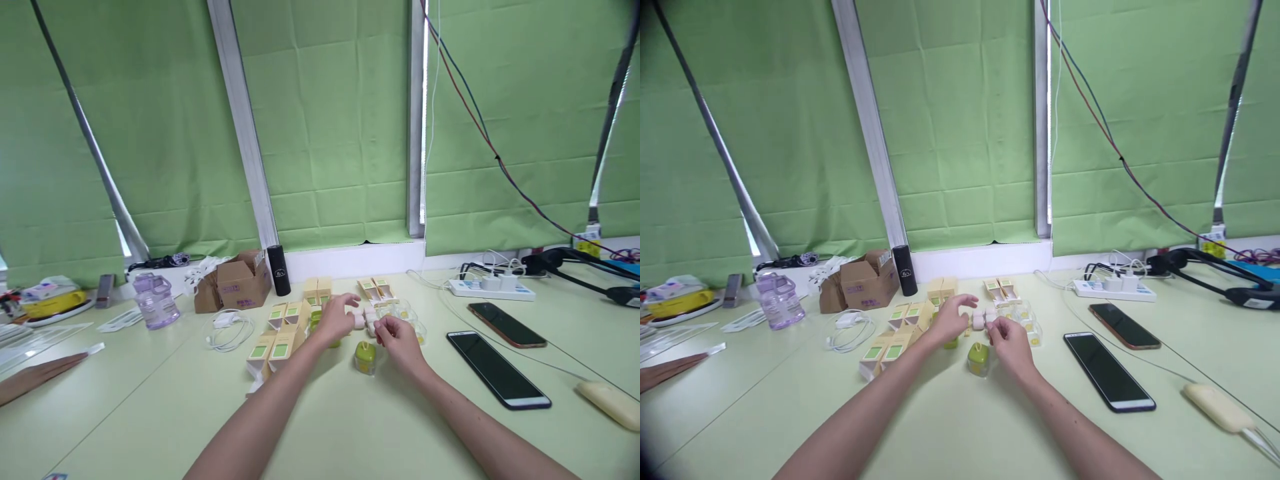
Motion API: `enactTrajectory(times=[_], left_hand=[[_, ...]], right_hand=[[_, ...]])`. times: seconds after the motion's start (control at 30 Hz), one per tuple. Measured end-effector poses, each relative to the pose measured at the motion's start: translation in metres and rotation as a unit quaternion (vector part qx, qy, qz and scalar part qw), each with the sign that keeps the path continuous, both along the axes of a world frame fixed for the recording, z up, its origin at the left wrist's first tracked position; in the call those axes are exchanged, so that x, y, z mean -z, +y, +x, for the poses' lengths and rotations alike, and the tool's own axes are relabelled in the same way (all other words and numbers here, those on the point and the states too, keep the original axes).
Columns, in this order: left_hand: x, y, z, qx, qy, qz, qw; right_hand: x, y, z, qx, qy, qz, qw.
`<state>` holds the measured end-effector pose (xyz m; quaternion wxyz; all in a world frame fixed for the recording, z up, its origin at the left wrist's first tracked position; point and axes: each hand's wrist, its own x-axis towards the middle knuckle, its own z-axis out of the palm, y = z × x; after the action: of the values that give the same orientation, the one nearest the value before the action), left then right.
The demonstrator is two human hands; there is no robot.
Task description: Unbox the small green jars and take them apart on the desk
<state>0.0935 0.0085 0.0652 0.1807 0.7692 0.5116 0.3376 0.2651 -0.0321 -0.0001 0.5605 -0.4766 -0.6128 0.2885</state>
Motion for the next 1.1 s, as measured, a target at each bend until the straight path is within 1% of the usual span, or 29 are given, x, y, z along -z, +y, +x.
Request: enactTrajectory(times=[0.07,0.13,0.2,0.27,0.37,0.5,0.63,0.73,0.83,0.93,1.03,1.1], left_hand=[[0.007,-0.029,-0.01,0.046,0.048,-0.006,0.998],[0.016,-0.052,-0.018,0.069,0.075,-0.029,0.994],[0.026,-0.066,-0.023,0.104,0.085,-0.034,0.99],[0.034,-0.072,-0.024,0.11,0.07,-0.027,0.991],[0.043,-0.073,-0.022,0.105,0.035,-0.015,0.994],[0.05,-0.069,-0.02,0.114,0.0,-0.01,0.993],[0.056,-0.065,-0.025,0.088,-0.05,-0.033,0.994],[0.058,-0.061,-0.029,0.069,-0.103,-0.049,0.991],[0.056,-0.056,-0.029,0.049,-0.158,-0.042,0.985],[0.053,-0.051,-0.028,0.024,-0.198,-0.032,0.979],[0.053,-0.047,-0.027,0.006,-0.207,-0.022,0.978],[0.055,-0.045,-0.028,0.002,-0.206,-0.014,0.978]], right_hand=[[0.002,0.001,-0.001,-0.002,0.002,-0.006,1.0],[0.003,0.001,-0.002,-0.004,0.01,-0.013,1.0],[0.005,0.003,-0.002,-0.007,0.016,-0.017,1.0],[0.008,0.004,-0.001,-0.012,0.014,-0.018,1.0],[0.012,0.007,-0.002,-0.028,0.007,-0.021,0.999],[0.014,0.007,-0.003,-0.047,0.002,-0.029,0.998],[0.008,0.002,-0.006,-0.071,0.011,-0.026,0.997],[0.002,-0.003,-0.007,-0.106,0.04,-0.038,0.993],[0.0,-0.004,-0.007,-0.154,0.095,-0.074,0.981],[0.004,-0.002,-0.008,-0.205,0.151,-0.094,0.963],[0.008,0.0,-0.01,-0.249,0.19,-0.11,0.943],[0.009,0.0,-0.011,-0.262,0.212,-0.12,0.934]])
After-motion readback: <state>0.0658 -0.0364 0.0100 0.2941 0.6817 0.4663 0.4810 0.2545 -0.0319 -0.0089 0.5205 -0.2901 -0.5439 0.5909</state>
